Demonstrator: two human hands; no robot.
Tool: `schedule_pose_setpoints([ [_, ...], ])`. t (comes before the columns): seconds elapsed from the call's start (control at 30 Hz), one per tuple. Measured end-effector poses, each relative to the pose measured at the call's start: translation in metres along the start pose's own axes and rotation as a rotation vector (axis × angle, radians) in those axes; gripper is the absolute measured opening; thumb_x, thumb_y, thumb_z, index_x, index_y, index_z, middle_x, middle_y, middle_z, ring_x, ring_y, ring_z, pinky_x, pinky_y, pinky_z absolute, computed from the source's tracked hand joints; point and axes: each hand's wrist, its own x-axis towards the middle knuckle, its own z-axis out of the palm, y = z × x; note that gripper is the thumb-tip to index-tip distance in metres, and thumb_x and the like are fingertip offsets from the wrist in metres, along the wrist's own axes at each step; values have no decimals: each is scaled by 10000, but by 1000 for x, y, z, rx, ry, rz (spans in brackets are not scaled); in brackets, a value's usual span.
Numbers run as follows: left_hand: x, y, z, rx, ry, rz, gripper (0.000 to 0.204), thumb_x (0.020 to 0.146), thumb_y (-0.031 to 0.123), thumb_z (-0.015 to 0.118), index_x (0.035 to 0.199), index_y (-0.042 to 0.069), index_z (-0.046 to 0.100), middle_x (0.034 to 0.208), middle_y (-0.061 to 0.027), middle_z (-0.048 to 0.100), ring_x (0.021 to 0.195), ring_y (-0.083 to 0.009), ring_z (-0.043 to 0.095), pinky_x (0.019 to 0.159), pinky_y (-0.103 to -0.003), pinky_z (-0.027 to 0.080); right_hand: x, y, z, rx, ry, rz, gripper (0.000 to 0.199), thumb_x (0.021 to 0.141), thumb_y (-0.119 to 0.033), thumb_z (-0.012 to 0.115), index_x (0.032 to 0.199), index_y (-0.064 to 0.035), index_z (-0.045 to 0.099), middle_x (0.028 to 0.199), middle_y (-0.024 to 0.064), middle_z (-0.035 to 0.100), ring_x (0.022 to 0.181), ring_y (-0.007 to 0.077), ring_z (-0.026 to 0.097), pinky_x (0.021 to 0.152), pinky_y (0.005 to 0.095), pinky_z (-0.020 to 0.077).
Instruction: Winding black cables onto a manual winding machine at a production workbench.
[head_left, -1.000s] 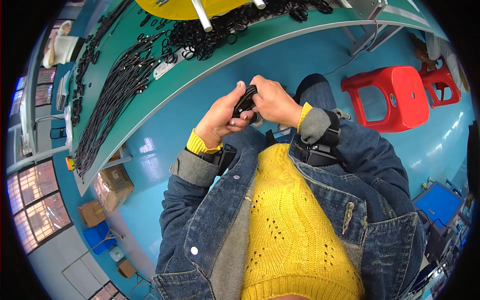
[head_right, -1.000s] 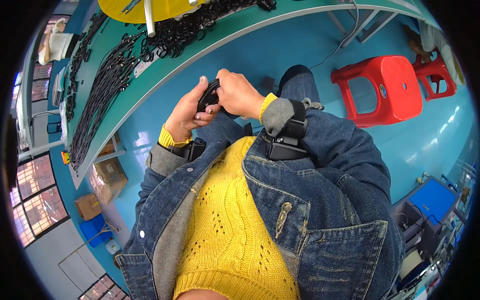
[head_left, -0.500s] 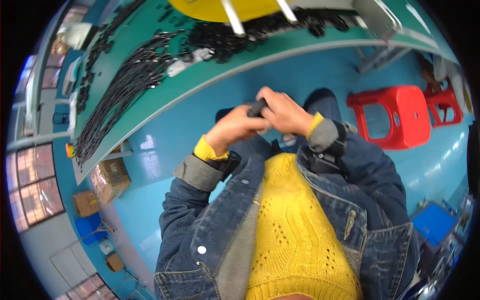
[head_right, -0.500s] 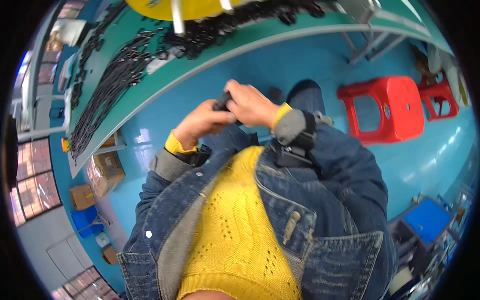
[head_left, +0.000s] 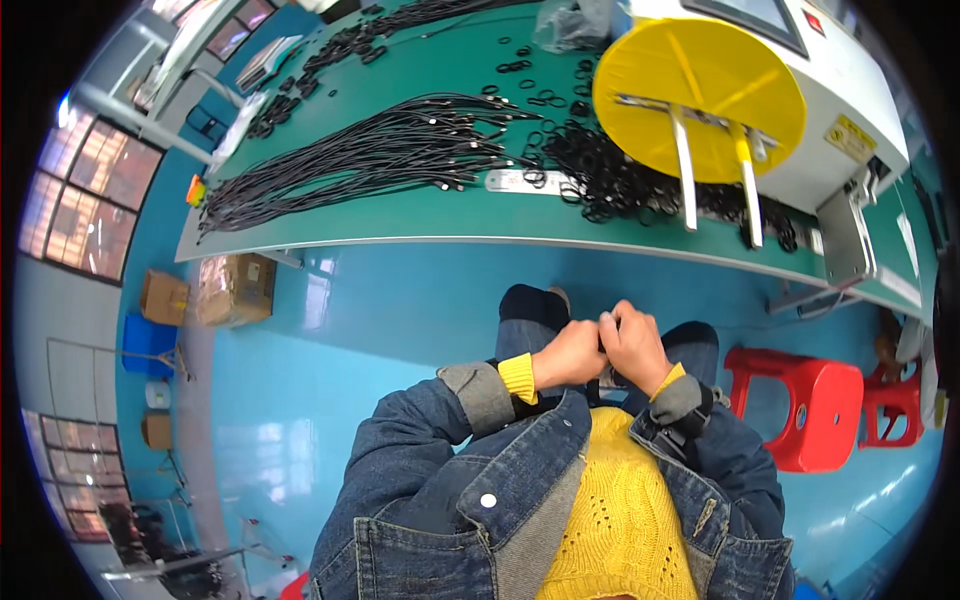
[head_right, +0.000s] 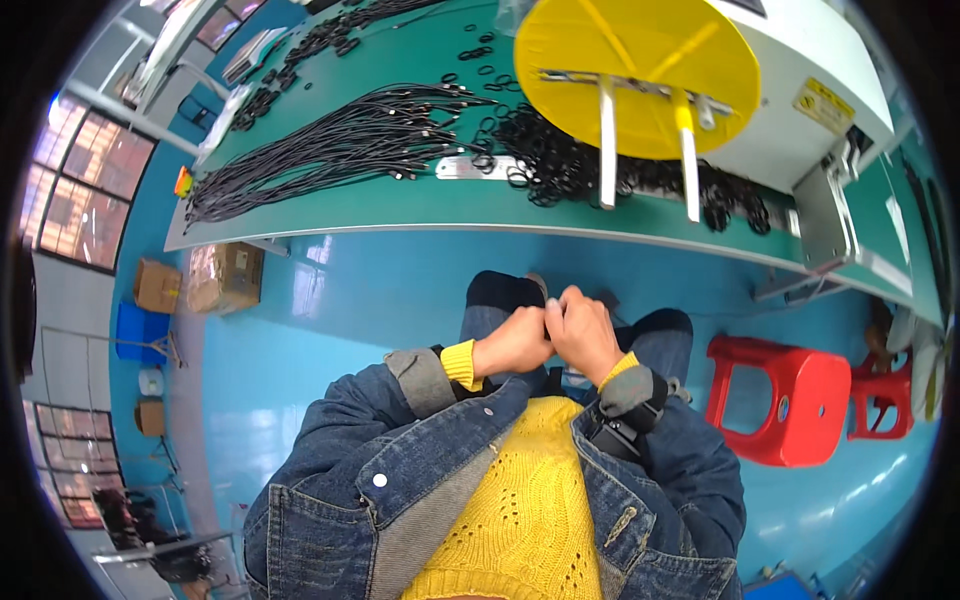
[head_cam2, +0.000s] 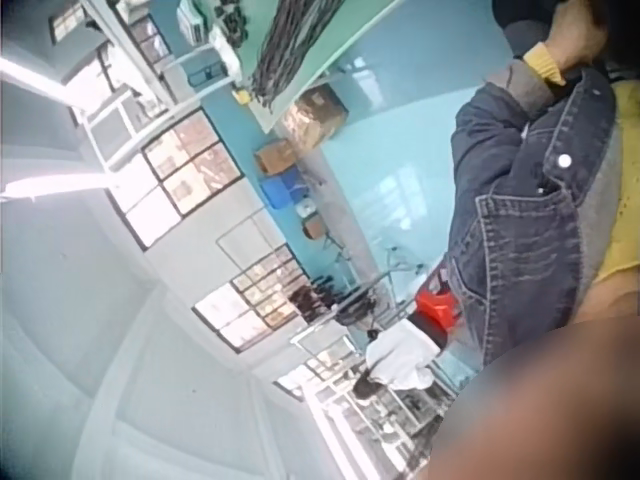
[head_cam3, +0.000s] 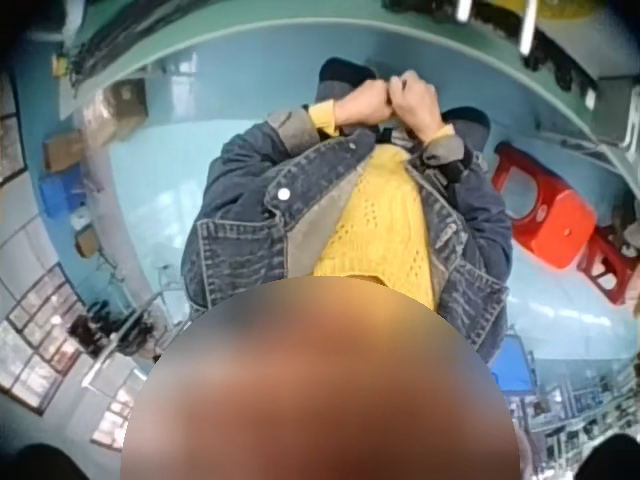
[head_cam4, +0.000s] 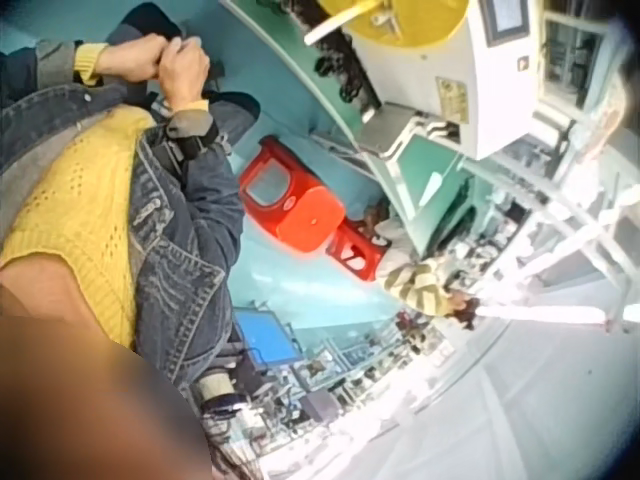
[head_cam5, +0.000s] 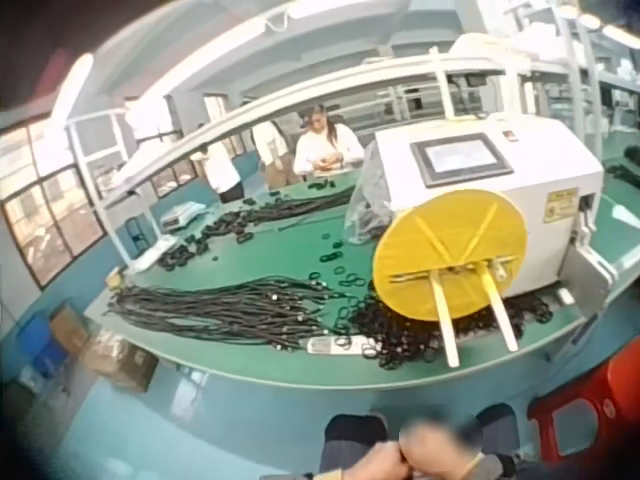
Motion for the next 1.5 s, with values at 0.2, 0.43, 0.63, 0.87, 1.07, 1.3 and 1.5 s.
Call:
schedule_pose_setpoints([
  [0.2, -12, -11, -80, -513, -810, -628, 267, 738, 292, 672, 702, 38, 597, 591, -15, 561, 469, -105, 481, 439, -243, 400, -2, 14, -17, 447, -533, 273, 390, 865, -357, 519, 848, 32, 546, 672, 146, 611, 537, 240, 573, 522, 340, 454],
  [0.43, 59, -75, -340, -1013, 533, -113, 253, 807, 123, 588, 1027, 3, 552, 930, -141, 617, 862, -204, 601, 723, -292, 490, -8, 19, -22, 399, -752, 385, 349, 884, -331, 504, 907, 12, 567, 695, 75, 615, 574, 110, 555, 521, 252, 453],
  [0.63, 122, -145, -352, 388, 636, 5, 512, 791, 172, 605, 1263, 69, 436, 1119, -165, 554, 1067, -280, 526, 860, -402, 441, -13, 24, -17, 370, -730, 424, 259, 867, -243, 537, 914, 10, 571, 709, 70, 621, 601, 112, 563, 528, 250, 454],
  [0.87, 147, -138, -324, 817, 385, -266, 483, 804, 219, 577, 1264, 238, 429, 1162, -149, 520, 1102, -304, 482, 860, -510, 397, -19, 31, -26, 411, -651, 383, 206, 859, -199, 541, 913, -2, 573, 712, 46, 603, 606, 92, 546, 533, 234, 451],
  [1.07, 118, -124, -314, 822, 425, -250, 454, 829, 254, 557, 1259, 269, 414, 1151, -109, 505, 1044, -306, 499, 789, -503, 418, -25, 30, -24, 401, -683, 388, 196, 863, -190, 531, 920, -7, 572, 717, 39, 597, 621, 85, 548, 542, 225, 453],
  [1.3, 142, -125, -302, 952, 550, -220, 327, 806, 258, 583, 1130, 251, 543, 1147, -58, 512, 943, -278, 528, 784, -498, 409, -33, 32, -25, 407, -650, 396, 197, 865, -196, 528, 927, -14, 575, 718, 35, 597, 632, 87, 551, 550, 226, 451],
  [1.5, 142, -125, -318, 959, 634, -35, 170, 802, 241, 578, 947, 180, 643, 937, -60, 584, 866, -265, 555, 735, -435, 438, -36, 38, -27, 399, -617, 440, 219, 838, -184, 557, 916, 19, 583, 709, 55, 614, 611, 100, 561, 530, 248, 454],
])
